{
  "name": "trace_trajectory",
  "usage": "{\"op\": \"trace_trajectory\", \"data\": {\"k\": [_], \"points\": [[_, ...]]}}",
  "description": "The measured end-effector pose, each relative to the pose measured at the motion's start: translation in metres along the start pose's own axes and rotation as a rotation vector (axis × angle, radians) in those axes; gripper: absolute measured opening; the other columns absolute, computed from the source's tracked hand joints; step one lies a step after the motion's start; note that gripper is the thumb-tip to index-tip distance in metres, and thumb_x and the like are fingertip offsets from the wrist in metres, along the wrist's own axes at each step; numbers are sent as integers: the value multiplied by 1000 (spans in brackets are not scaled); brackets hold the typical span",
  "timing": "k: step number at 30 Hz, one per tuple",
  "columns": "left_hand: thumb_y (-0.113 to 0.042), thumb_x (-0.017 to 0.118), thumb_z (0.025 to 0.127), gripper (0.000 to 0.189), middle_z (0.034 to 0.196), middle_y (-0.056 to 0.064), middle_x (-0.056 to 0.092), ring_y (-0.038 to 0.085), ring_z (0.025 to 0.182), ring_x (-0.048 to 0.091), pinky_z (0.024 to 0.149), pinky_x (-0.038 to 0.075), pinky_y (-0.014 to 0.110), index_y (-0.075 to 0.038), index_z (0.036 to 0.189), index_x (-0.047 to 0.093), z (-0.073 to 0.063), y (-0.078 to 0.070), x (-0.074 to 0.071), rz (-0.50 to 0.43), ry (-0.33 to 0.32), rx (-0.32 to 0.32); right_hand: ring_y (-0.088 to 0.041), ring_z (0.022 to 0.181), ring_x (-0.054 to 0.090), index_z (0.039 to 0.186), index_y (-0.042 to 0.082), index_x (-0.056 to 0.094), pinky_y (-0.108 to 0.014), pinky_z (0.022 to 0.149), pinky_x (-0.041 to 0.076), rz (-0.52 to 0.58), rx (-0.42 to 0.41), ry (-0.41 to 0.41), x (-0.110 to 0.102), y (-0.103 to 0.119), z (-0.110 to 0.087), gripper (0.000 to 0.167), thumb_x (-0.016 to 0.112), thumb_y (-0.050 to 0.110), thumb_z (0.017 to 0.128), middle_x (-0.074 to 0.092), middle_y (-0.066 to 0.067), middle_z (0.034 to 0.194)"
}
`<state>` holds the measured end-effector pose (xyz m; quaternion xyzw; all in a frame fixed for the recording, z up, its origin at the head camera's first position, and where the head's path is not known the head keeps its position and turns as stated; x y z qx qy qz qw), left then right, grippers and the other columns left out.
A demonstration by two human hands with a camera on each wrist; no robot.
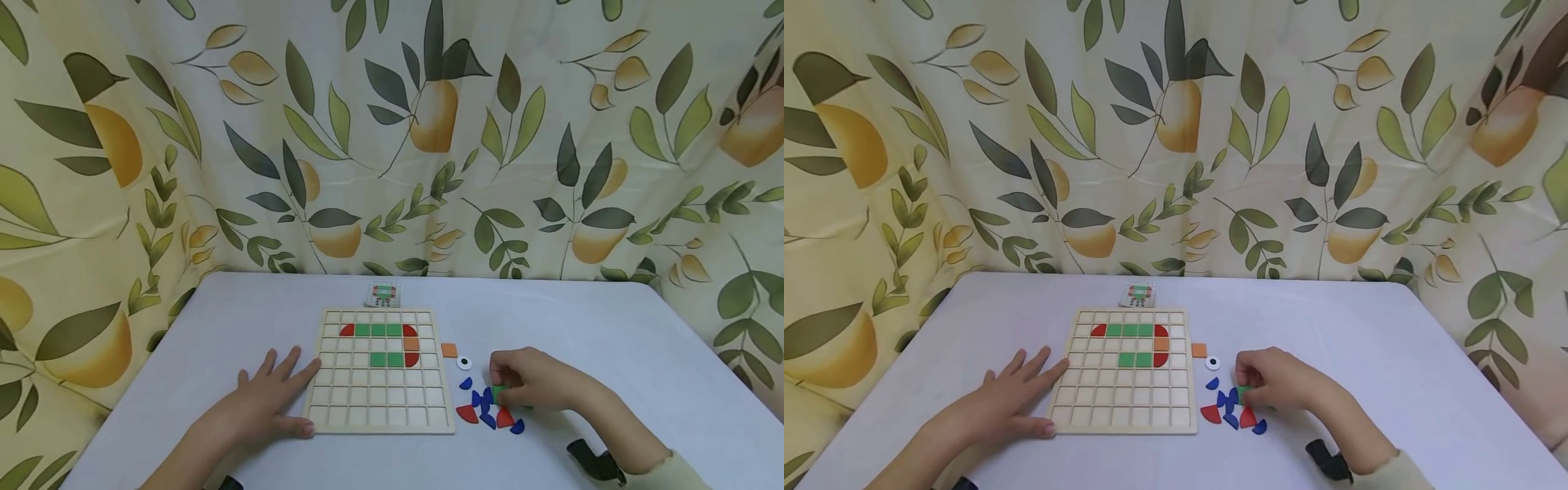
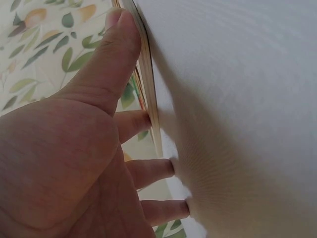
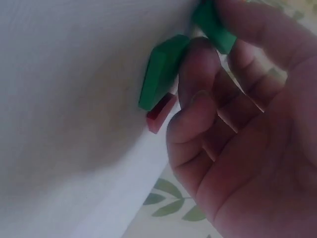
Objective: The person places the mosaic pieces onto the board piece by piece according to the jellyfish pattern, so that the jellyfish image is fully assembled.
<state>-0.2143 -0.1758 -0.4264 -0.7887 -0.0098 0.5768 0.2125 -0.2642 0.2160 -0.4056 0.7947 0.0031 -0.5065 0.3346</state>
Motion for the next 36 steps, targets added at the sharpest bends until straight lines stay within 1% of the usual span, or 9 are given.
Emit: {"op": "trace_trajectory", "data": {"k": [4,8,12,15,17,21,25,30,36], "points": [[-68,74,69,102,165,18,20,59,146,10,96,10,87,-28,156,37,1,-1,0,4,-3,4,-12,72,54,89,22,59,-24,61,47,7,-18,5,-3,1,-1,21,79,17,84,54,6,73],[-68,75,69,103,165,18,21,58,146,10,96,9,87,-28,155,37,1,0,0,4,0,-11,-14,74,56,92,20,61,-25,62,51,30,-43,-14,-11,11,1,16,73,12,87,58,4,79],[-68,75,69,103,165,18,20,58,146,10,96,9,87,-28,156,37,1,1,-1,-5,1,-14,-18,74,58,98,15,62,-28,59,55,131,-51,-51,-18,25,8,12,69,11,89,60,-1,85],[-68,74,70,102,165,19,20,59,146,10,96,10,87,-28,156,36,0,1,-1,-11,-3,0,-21,76,59,100,13,62,-30,58,58,197,-87,-90,-21,38,17,12,68,11,91,62,-4,87],[-68,73,71,101,165,19,19,58,146,10,96,10,87,-27,156,36,-1,0,-1,-14,-6,14,-22,77,60,100,13,62,-31,59,58,217,-125,-118,-20,46,25,11,69,11,91,63,-4,88],[-68,73,71,101,165,19,19,58,146,10,96,10,87,-27,156,36,0,-1,-1,-9,-7,16,-19,80,59,97,17,64,-30,61,56,192,-185,-159,-13,65,46,11,70,11,90,64,1,87],[-67,74,71,101,164,20,20,59,146,10,96,10,87,-27,156,36,-1,-1,-3,-14,-6,16,-16,76,60,94,17,65,-28,64,53,158,-243,-151,-4,86,70,12,69,7,88,64,5,86],[-66,75,70,101,164,20,21,59,146,10,96,10,88,-27,155,37,0,-2,-4,-27,-2,8,-15,69,59,94,16,67,-29,66,51,149,-272,-124,4,107,98,11,70,8,88,63,5,82],[-67,74,71,101,164,18,21,58,146,11,96,11,87,-28,156,36,2,0,-3,-10,-1,7,-14,75,57,94,18,68,-30,68,50,122,-275,-103,14,124,125,12,75,11,87,63,7,82]]}}
Point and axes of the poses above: each hand's wrist, its own z-axis towards the middle knuckle, its own x-axis out of the palm, y = z × x, the point moved 6 cm from there along z, towards the middle knuckle
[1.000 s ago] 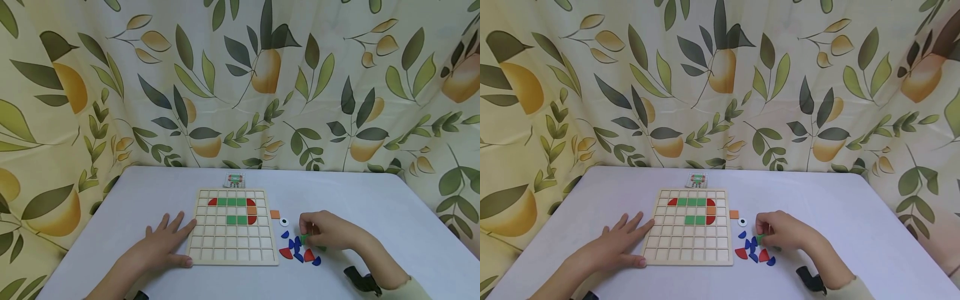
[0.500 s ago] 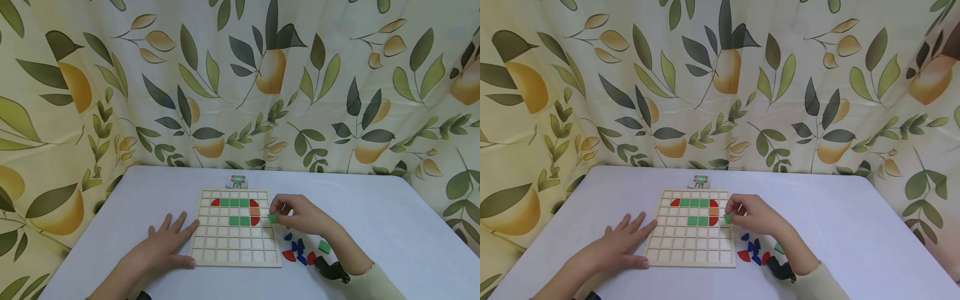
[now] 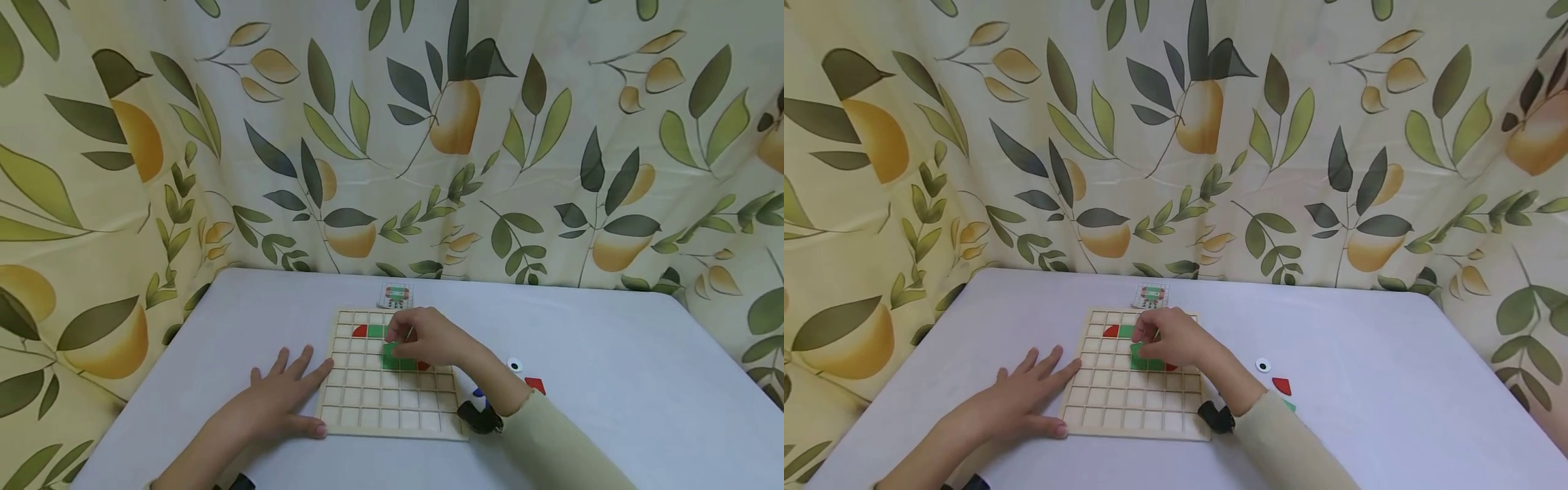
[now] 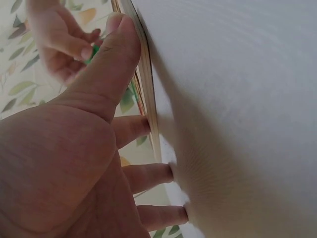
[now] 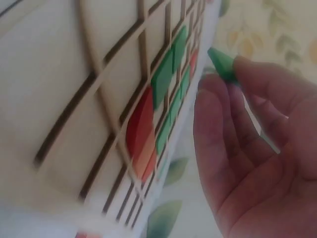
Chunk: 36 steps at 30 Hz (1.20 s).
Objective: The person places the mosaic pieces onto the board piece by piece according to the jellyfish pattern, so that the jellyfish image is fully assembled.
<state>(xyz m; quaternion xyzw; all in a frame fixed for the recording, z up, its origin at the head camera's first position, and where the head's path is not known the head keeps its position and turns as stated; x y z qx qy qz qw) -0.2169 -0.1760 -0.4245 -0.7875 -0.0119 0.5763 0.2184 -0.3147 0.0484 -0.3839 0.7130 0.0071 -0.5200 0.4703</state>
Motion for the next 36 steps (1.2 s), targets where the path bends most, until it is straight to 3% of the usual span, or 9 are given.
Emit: {"op": "trace_trajectory", "data": {"k": [10,24,29,33,36], "points": [[-67,73,72,100,164,18,22,57,146,12,97,14,87,-28,156,35,1,-1,-1,16,-13,14,-10,74,56,87,21,67,-30,70,48,-139,40,50,22,10,23,14,80,16,84,62,11,76],[-66,75,71,100,163,19,24,58,145,14,95,16,87,-28,155,37,1,-1,-3,42,-12,-4,-9,74,55,92,24,70,-30,66,47,-276,80,116,28,15,26,9,77,21,88,60,9,77],[-66,76,71,101,163,19,23,57,146,12,96,13,87,-28,155,37,0,0,-2,20,0,-17,-10,77,57,102,21,73,-31,70,49,-238,40,65,16,12,8,12,74,22,90,63,10,85],[-66,76,70,101,163,19,24,57,146,12,96,12,87,-28,155,38,-1,-1,-1,17,-2,-20,-13,76,59,107,17,72,-31,71,51,-123,14,10,-8,-2,-22,15,70,23,94,65,9,89],[-66,76,70,101,163,19,24,57,146,12,97,12,87,-28,155,38,-1,-2,0,18,-1,-18,-16,80,60,108,15,71,-31,69,53,-56,60,-29,-30,-20,-49,16,68,24,95,66,7,92]]}}
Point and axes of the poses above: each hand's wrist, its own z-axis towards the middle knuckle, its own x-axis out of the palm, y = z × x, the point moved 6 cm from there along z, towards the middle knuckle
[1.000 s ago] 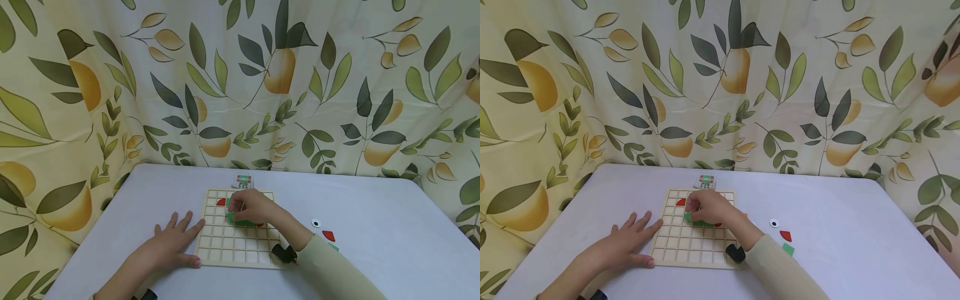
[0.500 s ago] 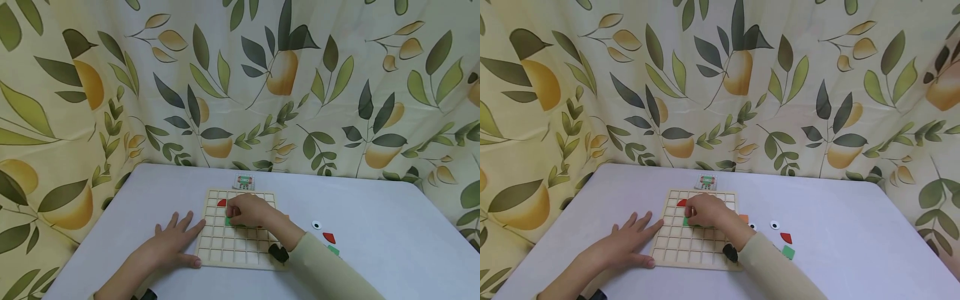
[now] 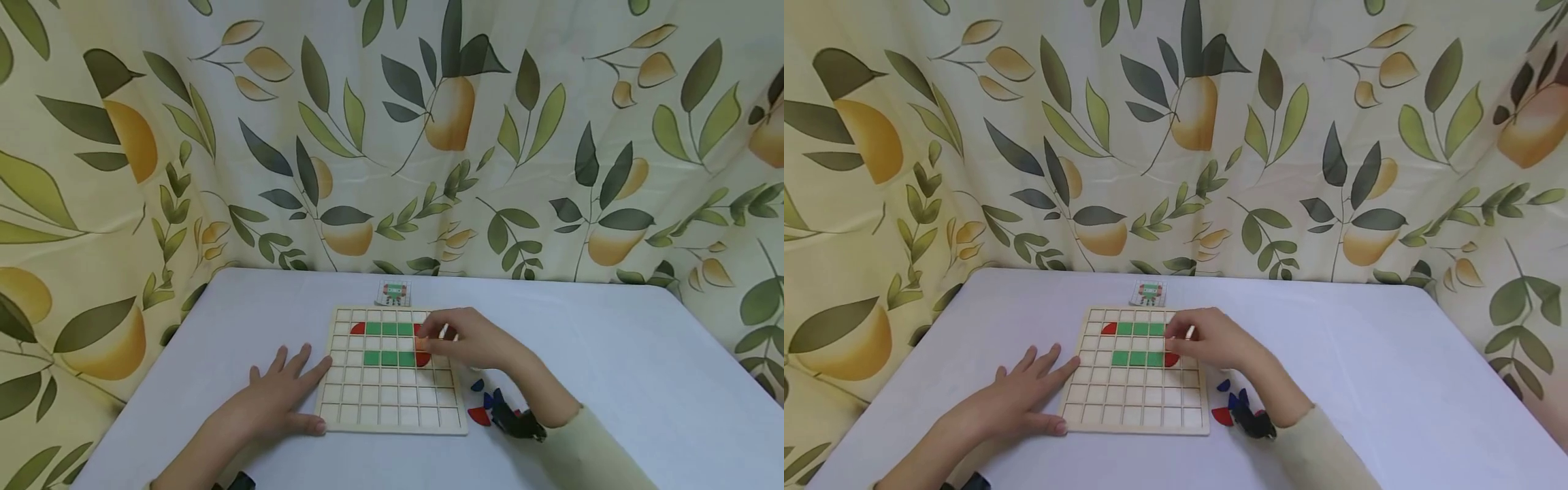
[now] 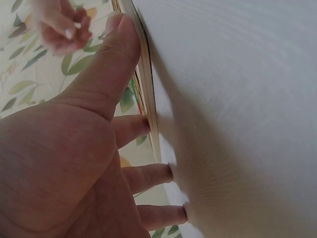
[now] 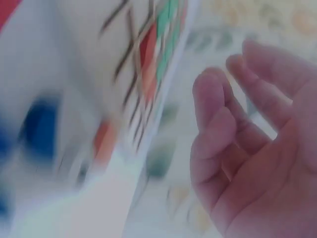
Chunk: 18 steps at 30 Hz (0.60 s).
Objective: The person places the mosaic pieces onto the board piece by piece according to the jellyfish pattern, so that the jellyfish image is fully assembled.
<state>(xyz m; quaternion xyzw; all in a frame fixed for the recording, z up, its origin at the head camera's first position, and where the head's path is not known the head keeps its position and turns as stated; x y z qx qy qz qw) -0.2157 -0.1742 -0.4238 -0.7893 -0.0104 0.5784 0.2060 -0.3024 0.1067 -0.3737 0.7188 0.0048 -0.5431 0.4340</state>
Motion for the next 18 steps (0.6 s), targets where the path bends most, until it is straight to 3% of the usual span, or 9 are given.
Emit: {"op": "trace_trajectory", "data": {"k": [5,9,12,18], "points": [[-66,77,70,100,164,18,23,56,147,12,97,13,86,-28,155,38,3,-2,2,13,3,-2,-20,87,60,111,13,70,-31,69,54,12,131,-111,-35,-40,-41,20,69,24,94,67,2,99],[-66,77,69,101,163,18,24,57,146,13,96,14,87,-28,155,39,3,0,3,25,-3,-1,-20,87,60,112,12,70,-32,70,54,20,201,-165,-49,-68,-62,23,69,26,94,68,-1,102],[-66,77,68,103,163,20,25,59,145,14,95,14,88,-27,154,39,2,1,3,25,-12,6,-19,84,59,112,11,70,-32,69,53,-3,233,-147,-55,-83,-72,23,69,25,94,67,-1,99],[-69,76,68,104,163,20,25,59,145,13,94,14,88,-27,155,38,1,-1,3,24,-17,14,-20,83,56,107,13,70,-33,70,50,-42,330,-38,-64,-100,-93,20,73,23,90,63,-1,90]]}}
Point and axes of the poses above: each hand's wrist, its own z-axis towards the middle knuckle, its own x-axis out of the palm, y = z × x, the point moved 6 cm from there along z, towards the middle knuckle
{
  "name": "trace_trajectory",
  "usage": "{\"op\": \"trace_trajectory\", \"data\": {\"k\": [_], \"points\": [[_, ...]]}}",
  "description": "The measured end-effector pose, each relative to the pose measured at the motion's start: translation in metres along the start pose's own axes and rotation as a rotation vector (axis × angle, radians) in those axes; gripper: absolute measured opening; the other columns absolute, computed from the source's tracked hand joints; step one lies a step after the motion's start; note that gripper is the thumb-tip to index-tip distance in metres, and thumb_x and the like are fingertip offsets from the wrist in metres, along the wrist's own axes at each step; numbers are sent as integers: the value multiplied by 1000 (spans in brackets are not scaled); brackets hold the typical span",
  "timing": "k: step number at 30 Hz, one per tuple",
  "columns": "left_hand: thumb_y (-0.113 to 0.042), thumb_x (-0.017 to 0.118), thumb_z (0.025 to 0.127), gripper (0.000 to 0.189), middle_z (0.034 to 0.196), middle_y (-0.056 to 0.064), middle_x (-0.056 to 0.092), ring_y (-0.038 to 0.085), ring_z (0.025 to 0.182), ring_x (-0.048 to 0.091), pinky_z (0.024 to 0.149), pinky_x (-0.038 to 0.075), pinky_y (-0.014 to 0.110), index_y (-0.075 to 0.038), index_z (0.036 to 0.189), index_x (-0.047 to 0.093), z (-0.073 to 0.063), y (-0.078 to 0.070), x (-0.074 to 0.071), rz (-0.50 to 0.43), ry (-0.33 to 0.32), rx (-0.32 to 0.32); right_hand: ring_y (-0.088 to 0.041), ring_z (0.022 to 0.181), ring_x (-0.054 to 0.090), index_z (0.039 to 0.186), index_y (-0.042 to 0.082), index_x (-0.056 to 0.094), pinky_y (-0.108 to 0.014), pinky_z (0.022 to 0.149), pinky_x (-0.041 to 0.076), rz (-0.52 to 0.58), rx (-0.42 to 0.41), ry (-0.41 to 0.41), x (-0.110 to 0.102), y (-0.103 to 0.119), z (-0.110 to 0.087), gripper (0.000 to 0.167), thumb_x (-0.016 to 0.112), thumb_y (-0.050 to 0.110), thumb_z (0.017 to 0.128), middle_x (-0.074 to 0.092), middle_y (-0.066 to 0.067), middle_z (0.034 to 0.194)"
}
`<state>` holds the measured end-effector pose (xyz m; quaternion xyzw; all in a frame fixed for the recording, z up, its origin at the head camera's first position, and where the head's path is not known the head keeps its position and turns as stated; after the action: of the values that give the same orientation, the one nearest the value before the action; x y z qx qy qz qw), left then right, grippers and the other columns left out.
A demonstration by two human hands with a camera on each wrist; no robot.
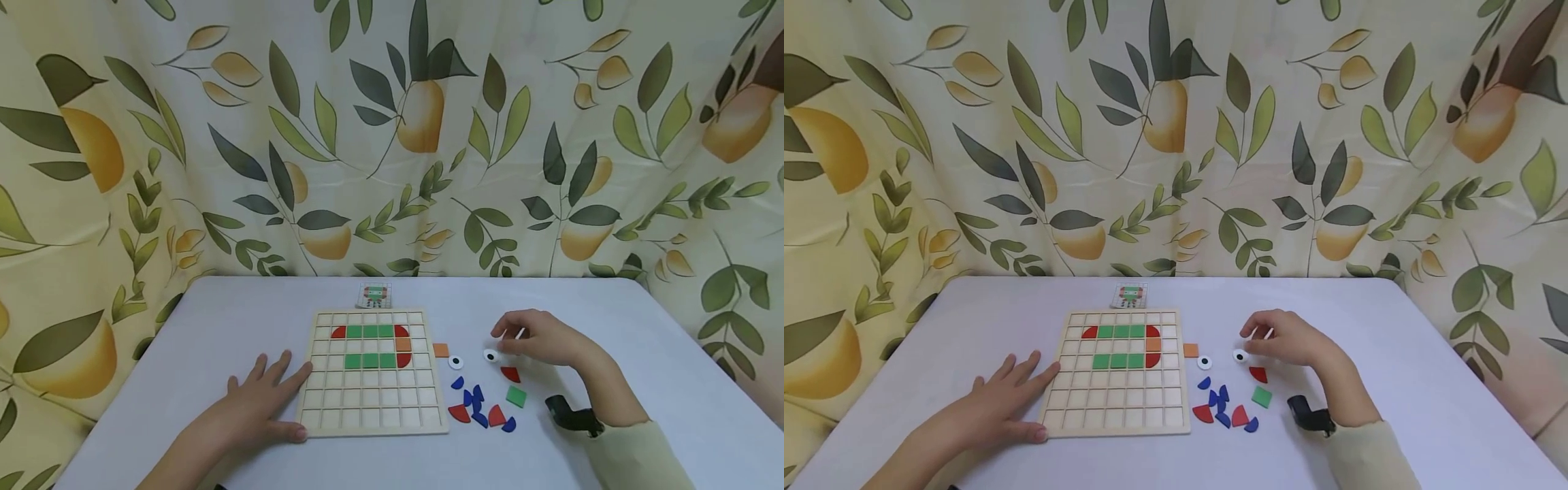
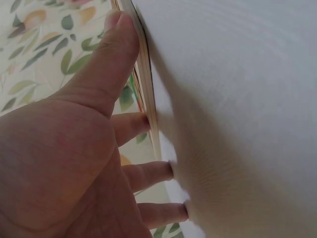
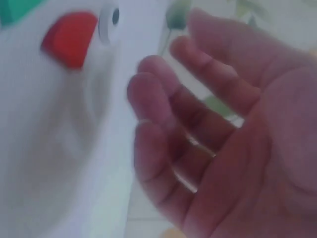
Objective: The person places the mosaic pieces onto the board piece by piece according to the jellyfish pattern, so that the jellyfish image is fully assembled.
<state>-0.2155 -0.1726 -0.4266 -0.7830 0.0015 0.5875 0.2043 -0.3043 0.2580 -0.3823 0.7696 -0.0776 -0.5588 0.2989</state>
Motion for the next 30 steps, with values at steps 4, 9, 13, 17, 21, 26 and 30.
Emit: {"op": "trace_trajectory", "data": {"k": [4,9,13,17,21,26,30], "points": [[-70,75,67,105,163,20,24,59,145,13,94,13,88,-28,155,37,-2,3,-1,-1,1,-11,-21,78,54,99,14,67,-33,64,47,-1,122,110,7,-9,-4,19,78,21,85,58,-4,84],[-70,74,67,104,163,21,24,60,144,13,94,13,88,-27,155,38,-4,3,-2,-14,4,-7,-21,69,51,91,13,64,-30,57,41,17,198,196,19,-15,-3,26,85,21,78,53,-6,76],[-70,73,69,103,163,21,23,60,145,13,94,14,88,-26,155,37,-7,3,-3,-22,5,6,-21,69,51,86,11,62,-31,59,41,4,185,172,22,-14,-1,29,87,19,75,52,-5,74],[-69,72,71,101,164,20,22,58,145,12,95,14,87,-27,156,36,-8,3,-4,-33,2,14,-20,72,52,86,10,59,-31,60,43,18,130,150,22,-11,2,28,84,19,78,52,-4,75],[-69,72,71,100,164,19,22,58,146,11,95,13,87,-28,156,36,-8,3,-4,-41,4,16,-22,75,54,96,8,60,-32,59,51,153,31,138,22,-4,8,23,78,17,85,55,-6,82],[-69,72,71,100,164,18,21,57,146,11,96,12,87,-29,156,36,-6,1,-4,-37,2,17,-28,83,63,110,2,64,-37,65,59,317,-78,102,20,14,11,22,69,14,92,60,-13,97],[-68,73,72,99,164,18,21,56,147,11,96,13,87,-29,156,36,-4,0,-4,-31,6,10,-31,87,64,116,-1,64,-36,68,60,340,-172,71,20,34,12,26,66,10,93,61,-15,101]]}}
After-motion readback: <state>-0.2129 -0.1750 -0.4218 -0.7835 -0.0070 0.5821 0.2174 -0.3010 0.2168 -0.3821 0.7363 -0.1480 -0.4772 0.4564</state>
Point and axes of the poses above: each hand's wrist, its own z-axis towards the middle knuckle, its own x-axis out of the palm, y = z × x, the point moved 6 cm from there along z, towards the middle knuckle
